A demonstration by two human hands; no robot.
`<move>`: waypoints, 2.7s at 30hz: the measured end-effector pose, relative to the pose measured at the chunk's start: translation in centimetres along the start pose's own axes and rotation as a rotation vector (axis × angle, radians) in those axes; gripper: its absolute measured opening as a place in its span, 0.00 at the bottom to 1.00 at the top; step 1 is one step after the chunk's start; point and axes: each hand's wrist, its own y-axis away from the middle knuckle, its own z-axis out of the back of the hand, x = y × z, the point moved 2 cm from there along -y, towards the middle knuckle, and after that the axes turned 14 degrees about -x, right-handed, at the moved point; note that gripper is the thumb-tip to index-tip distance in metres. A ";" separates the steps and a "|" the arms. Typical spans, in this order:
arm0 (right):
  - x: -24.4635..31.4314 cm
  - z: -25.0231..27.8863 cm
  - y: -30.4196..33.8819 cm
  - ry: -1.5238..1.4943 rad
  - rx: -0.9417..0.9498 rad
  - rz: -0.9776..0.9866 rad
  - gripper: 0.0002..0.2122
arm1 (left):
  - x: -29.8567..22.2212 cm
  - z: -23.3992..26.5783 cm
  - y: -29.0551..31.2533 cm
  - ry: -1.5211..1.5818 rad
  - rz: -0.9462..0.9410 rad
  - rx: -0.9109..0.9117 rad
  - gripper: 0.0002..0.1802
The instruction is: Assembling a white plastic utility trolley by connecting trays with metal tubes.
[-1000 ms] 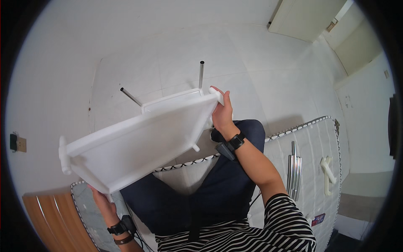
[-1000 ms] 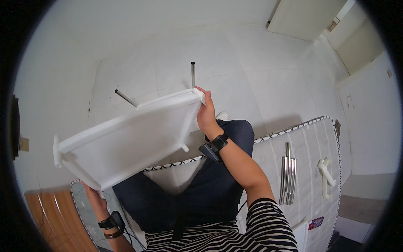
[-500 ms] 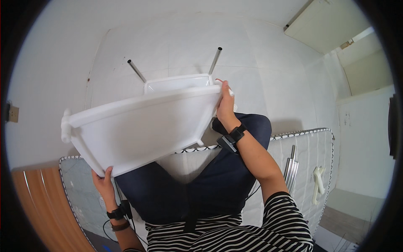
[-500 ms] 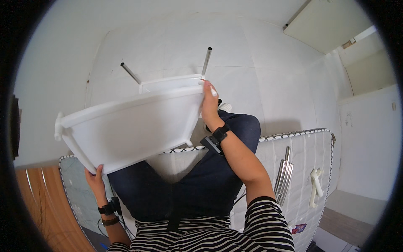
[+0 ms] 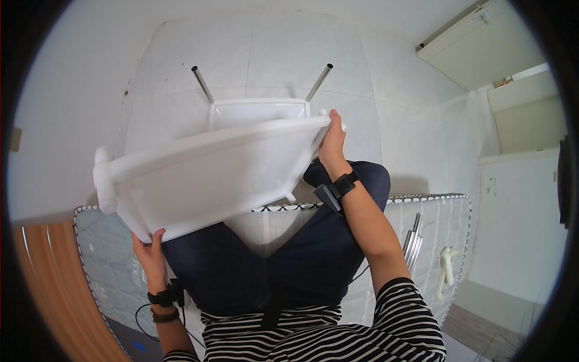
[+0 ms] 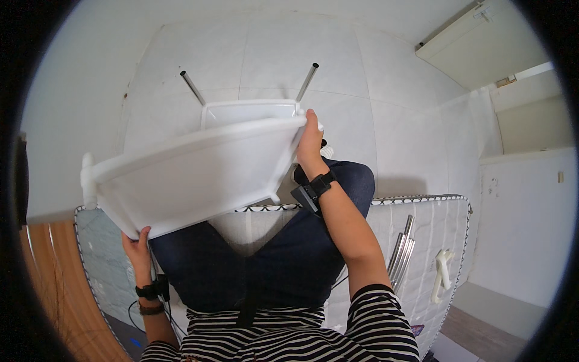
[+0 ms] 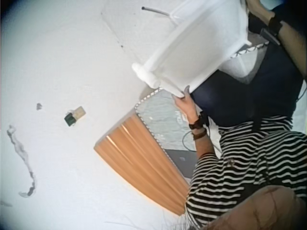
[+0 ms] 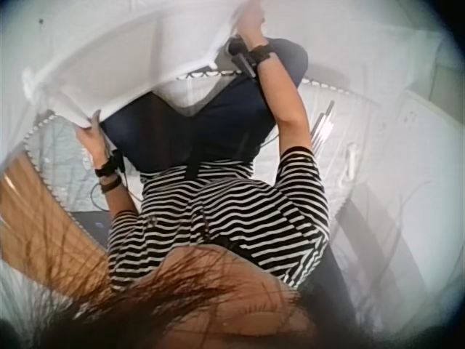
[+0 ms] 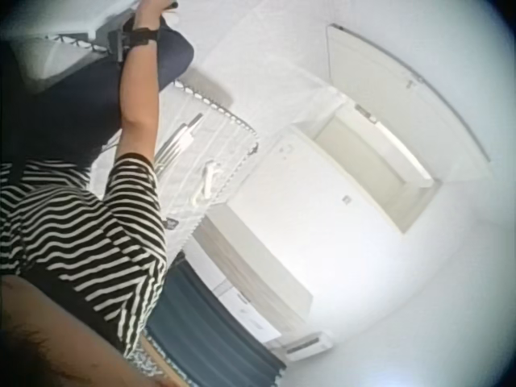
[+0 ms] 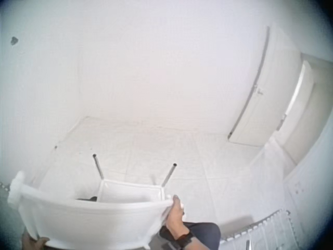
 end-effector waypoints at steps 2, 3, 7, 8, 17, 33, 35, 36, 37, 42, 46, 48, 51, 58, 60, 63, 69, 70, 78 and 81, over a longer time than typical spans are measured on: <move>0.3 -0.2 -0.1 0.075 0.015 -0.034 0.21 | 0.5 0.2 -0.1 0.020 0.036 0.000 0.24; 0.4 -0.4 -0.1 0.079 0.016 -0.036 0.21 | 0.8 0.2 -0.2 0.030 0.024 0.012 0.24; 0.3 -0.9 -0.4 0.097 0.050 -0.040 0.22 | 1.1 0.2 -0.2 0.034 -0.007 0.024 0.25; 0.3 -1.0 -0.4 0.107 0.052 -0.045 0.22 | 1.1 0.1 -0.1 0.034 -0.005 0.024 0.25; 0.1 -3.0 -1.1 0.212 0.024 -0.118 0.24 | 0.4 -0.3 -0.2 0.062 -0.062 0.001 0.20; 1.8 -1.0 -0.4 0.295 0.228 -0.026 0.32 | 0.3 -1.3 -1.6 0.090 0.124 0.030 0.18; 1.8 -0.2 0.7 0.955 0.393 -0.243 0.30 | 2.1 -1.1 -2.5 0.131 0.168 0.035 0.18; 2.0 0.2 1.1 0.942 0.387 -0.243 0.30 | 2.9 -1.0 -2.8 0.176 0.222 0.032 0.18; 2.0 0.8 1.6 1.105 0.503 -0.248 0.29 | 2.8 -1.2 -2.9 0.178 0.208 0.045 0.18; -0.6 2.2 1.8 1.044 0.833 -0.309 0.25 | 5.5 -0.7 -4.4 0.313 0.466 0.003 0.20; 2.4 1.5 2.0 0.652 0.743 -0.058 0.23 | -1.8 -2.8 -6.0 0.242 0.511 0.063 0.23; 4.4 1.2 1.8 0.451 0.696 0.011 0.23 | -5.3 -4.7 -7.8 0.230 0.446 0.127 0.22; 6.6 2.8 0.3 0.176 0.414 -0.008 0.24 | -7.9 -8.5 -10.8 0.360 0.500 0.209 0.24; 9.3 4.2 -0.5 -0.136 0.337 0.047 0.26 | -9.2 -15.3 -16.5 0.423 0.538 0.563 0.18; 9.7 4.5 -0.9 -0.154 0.346 0.072 0.26 | -10.5 -16.1 -16.8 0.430 0.533 0.565 0.15; 11.0 3.8 -1.6 -0.268 0.512 0.157 0.24 | -12.4 -16.2 -17.8 0.429 0.418 0.567 0.10; 11.9 2.9 -2.0 -0.276 0.427 0.159 0.25 | -14.5 -17.2 -18.1 0.447 0.358 0.588 0.11; 11.7 2.5 -2.1 -0.325 0.436 0.157 0.25 | -14.6 -16.9 -18.4 0.482 0.326 0.546 0.12; 11.9 1.1 -3.4 -0.328 0.512 0.159 0.22 | -15.3 -17.2 -22.0 0.486 0.227 0.530 0.15; 11.5 0.6 -3.8 -0.315 0.489 0.163 0.22 | -16.3 -17.4 -22.6 0.496 0.211 0.519 0.15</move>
